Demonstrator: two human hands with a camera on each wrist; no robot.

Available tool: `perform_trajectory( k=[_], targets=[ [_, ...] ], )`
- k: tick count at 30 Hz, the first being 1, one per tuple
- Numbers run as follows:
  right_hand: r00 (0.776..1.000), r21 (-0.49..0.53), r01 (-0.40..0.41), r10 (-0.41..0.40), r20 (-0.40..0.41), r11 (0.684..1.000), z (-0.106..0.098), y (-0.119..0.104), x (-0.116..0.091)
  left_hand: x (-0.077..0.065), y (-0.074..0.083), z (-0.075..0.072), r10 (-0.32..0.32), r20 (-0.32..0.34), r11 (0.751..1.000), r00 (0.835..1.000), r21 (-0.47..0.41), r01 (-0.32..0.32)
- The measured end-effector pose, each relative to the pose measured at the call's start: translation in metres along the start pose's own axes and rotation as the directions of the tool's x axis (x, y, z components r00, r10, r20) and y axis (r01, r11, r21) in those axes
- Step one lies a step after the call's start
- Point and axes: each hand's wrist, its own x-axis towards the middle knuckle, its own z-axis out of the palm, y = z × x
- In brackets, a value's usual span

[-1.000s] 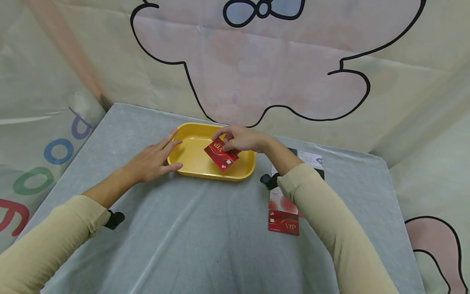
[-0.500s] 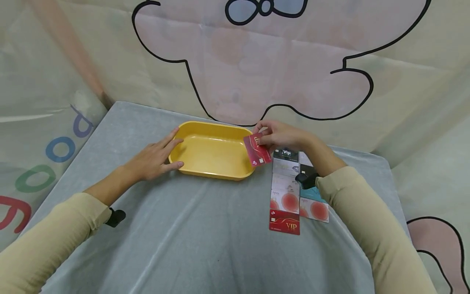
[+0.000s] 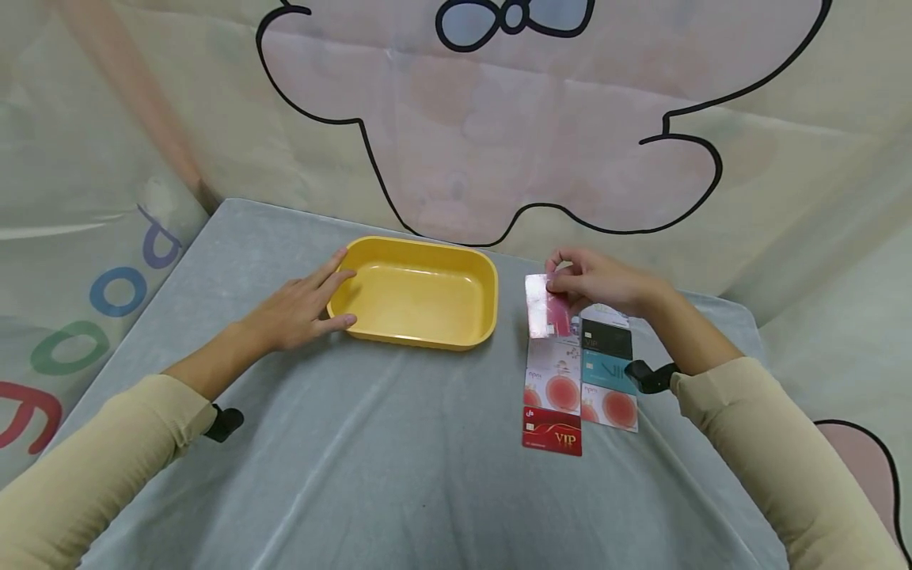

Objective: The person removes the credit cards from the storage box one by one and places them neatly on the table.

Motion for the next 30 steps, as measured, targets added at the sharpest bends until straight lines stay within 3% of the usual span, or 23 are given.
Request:
perform_trajectory(
  k=[9, 14, 18, 24, 30],
  targets=[
    [0.997, 0.023, 0.015, -0.013, -0.074, 1.000, -0.008, 0.029, -0.029, -0.001, 0.000, 0.000, 0.002, -0.007, 1.000, 1.000, -0.007, -0.002],
    [0.998, 0.046, 0.010, -0.008, -0.064, 0.999, -0.011, 0.047, -0.044, 0.000, 0.000, 0.000, -0.005, 0.000, 1.000, 1.000, -0.007, 0.005],
    [0.998, 0.077, -0.014, 0.018, -0.053, 0.997, -0.006, 0.062, -0.055, -0.001, 0.001, -0.001, -0.007, -0.002, 1.000, 1.000, -0.008, 0.007],
    [1.000, 0.074, 0.008, -0.006, -0.031, 0.997, 0.003, 0.087, -0.075, -0.002, 0.002, 0.000, -0.006, -0.004, 1.000, 1.000, -0.007, 0.006],
    [0.999, 0.083, 0.001, 0.004, -0.052, 0.997, 0.013, 0.110, -0.095, -0.002, 0.002, 0.000, -0.006, -0.007, 1.000, 1.000, -0.005, 0.006]
  ],
)
